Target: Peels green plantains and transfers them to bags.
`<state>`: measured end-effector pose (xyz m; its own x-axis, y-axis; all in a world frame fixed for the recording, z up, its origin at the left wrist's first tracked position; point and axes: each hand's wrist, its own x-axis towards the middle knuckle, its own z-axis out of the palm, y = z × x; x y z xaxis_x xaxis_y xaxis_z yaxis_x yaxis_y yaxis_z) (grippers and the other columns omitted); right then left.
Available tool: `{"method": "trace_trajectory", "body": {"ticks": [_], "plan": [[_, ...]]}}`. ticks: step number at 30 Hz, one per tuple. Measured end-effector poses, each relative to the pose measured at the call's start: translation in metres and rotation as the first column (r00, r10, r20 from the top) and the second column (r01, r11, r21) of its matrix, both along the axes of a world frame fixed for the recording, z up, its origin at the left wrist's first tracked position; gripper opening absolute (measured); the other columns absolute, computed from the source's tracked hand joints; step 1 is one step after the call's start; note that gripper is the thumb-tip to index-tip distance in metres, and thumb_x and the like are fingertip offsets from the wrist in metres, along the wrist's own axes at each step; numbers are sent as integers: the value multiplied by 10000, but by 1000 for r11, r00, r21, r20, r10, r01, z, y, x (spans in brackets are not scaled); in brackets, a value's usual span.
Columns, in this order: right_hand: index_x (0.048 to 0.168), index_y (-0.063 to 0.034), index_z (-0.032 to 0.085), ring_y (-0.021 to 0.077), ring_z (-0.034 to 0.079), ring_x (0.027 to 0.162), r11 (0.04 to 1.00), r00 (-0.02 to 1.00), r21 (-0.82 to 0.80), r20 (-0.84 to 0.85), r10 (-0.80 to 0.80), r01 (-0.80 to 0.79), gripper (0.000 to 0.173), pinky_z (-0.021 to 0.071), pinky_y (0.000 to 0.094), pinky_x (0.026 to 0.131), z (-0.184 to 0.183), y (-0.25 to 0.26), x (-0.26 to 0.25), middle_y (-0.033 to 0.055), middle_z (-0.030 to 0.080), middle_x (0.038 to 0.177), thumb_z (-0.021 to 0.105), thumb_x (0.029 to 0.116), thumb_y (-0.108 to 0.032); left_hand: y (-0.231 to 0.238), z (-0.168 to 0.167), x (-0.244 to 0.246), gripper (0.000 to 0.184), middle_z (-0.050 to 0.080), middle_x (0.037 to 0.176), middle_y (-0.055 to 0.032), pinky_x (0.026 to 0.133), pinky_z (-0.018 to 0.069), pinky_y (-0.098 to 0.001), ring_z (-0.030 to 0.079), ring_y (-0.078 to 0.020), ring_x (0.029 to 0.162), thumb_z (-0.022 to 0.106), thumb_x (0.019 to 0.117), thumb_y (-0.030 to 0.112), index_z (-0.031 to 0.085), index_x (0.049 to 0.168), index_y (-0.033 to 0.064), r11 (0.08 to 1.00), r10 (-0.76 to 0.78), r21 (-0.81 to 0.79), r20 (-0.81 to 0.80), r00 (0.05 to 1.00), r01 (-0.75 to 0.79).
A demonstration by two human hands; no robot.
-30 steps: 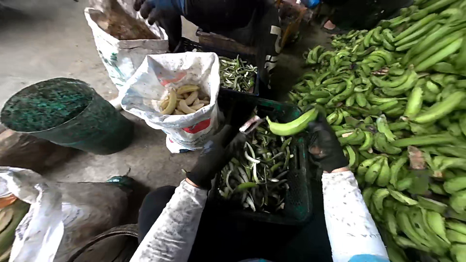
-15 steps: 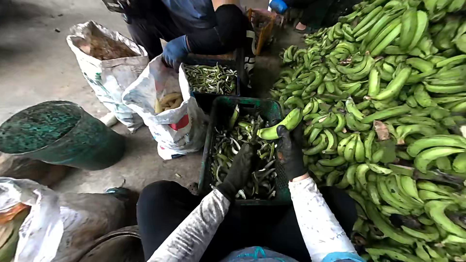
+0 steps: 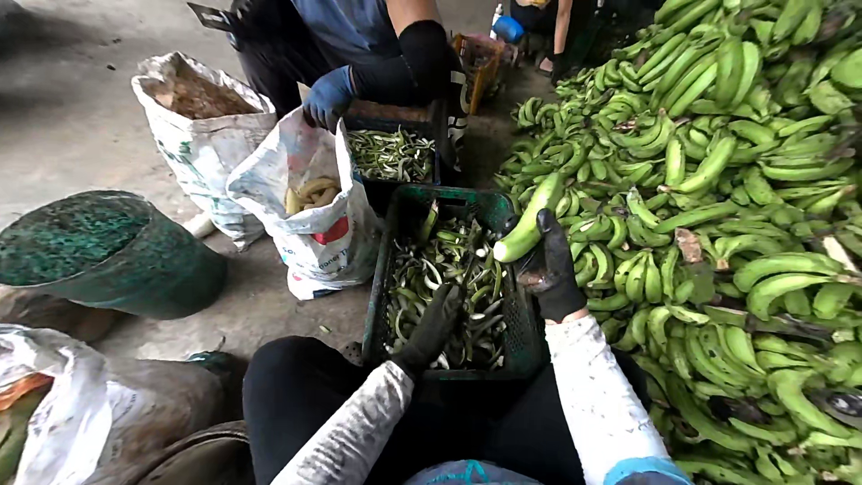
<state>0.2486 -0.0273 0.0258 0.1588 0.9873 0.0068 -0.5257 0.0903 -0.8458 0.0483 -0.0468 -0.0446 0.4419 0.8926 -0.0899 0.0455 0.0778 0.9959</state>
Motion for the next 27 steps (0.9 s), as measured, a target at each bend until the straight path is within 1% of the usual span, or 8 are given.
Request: {"method": "trace_trajectory", "body": {"ticks": [3, 7, 9, 12, 16, 20, 22, 27], "plan": [[1223, -223, 613, 108, 652, 749, 989, 993, -135, 112, -44, 59, 410, 564, 292, 603, -5, 3, 6, -1, 673, 941, 486, 1015, -553, 16, 45, -11, 501, 654, 987, -35, 739, 543, -303, 613, -86, 800, 430, 1065, 470, 541, 1387, 102, 944, -28, 322, -160, 987, 79], [1208, -212, 621, 81, 659, 754, 987, 992, -157, 126, -15, 35, 380, 576, 265, 613, -17, 2, 4, -13, 680, 931, 472, 1038, -517, 30, 66, -16, 382, 679, 979, -42, 733, 585, -414, 667, -164, 833, 523, 1036, 404, 646, 1275, 133, 679, 58, 692, -382, 923, 243], [1127, -191, 629, 91, 649, 671, 975, 998, -221, 65, -3, 17, 418, 554, 263, 537, -18, 6, -3, 2, 672, 844, 441, 1031, -552, 33, 66, -16, 342, 673, 964, -66, 714, 579, -453, 676, -217, 827, 558, 1018, 373, 665, 1244, 139, 645, 100, 705, -460, 882, 294], [1161, -204, 625, 87, 658, 681, 979, 996, -196, 67, 62, -48, 427, 565, 256, 556, -32, 4, -14, -2, 682, 851, 405, 1049, -552, 42, 55, -17, 347, 666, 974, -81, 731, 574, -477, 672, -250, 852, 574, 1022, 371, 655, 1271, 142, 663, 137, 689, -496, 857, 293], [1165, -188, 622, 78, 640, 629, 968, 995, -233, -29, 94, -98, 367, 558, 244, 520, -43, 1, -41, -2, 675, 840, 377, 1078, -447, 66, 38, -19, 399, 662, 1115, -192, 781, 537, -602, 656, -412, 991, 636, 989, 337, 627, 1339, 144, 686, 381, 716, -503, 776, 127], [1159, -128, 631, 136, 662, 589, 955, 994, -283, -84, 64, -85, 442, 579, 298, 494, -51, -8, -46, 62, 684, 777, 326, 1091, -441, 97, 38, -39, 439, 658, 1174, -173, 901, 522, -584, 650, -350, 1073, 527, 1048, 413, 585, 1359, 108, 737, 466, 665, -370, 804, -121], [1116, -124, 613, 147, 636, 548, 953, 996, -297, -85, 37, -61, 436, 564, 313, 464, -57, -4, -33, 64, 654, 745, 365, 1063, -479, 96, 45, -47, 442, 662, 1139, -149, 889, 531, -540, 656, -294, 1029, 506, 1055, 413, 576, 1359, 100, 771, 387, 624, -302, 871, -127], [1167, -201, 646, 57, 663, 690, 992, 991, -100, 112, -68, 79, 319, 574, 239, 564, -47, -3, -8, -27, 700, 871, 455, 1060, -433, 47, 45, -33, 329, 697, 1067, -37, 811, 593, -364, 673, -115, 901, 562, 1039, 323, 655, 1263, 102, 780, -31, 603, -228, 973, 167]]}}
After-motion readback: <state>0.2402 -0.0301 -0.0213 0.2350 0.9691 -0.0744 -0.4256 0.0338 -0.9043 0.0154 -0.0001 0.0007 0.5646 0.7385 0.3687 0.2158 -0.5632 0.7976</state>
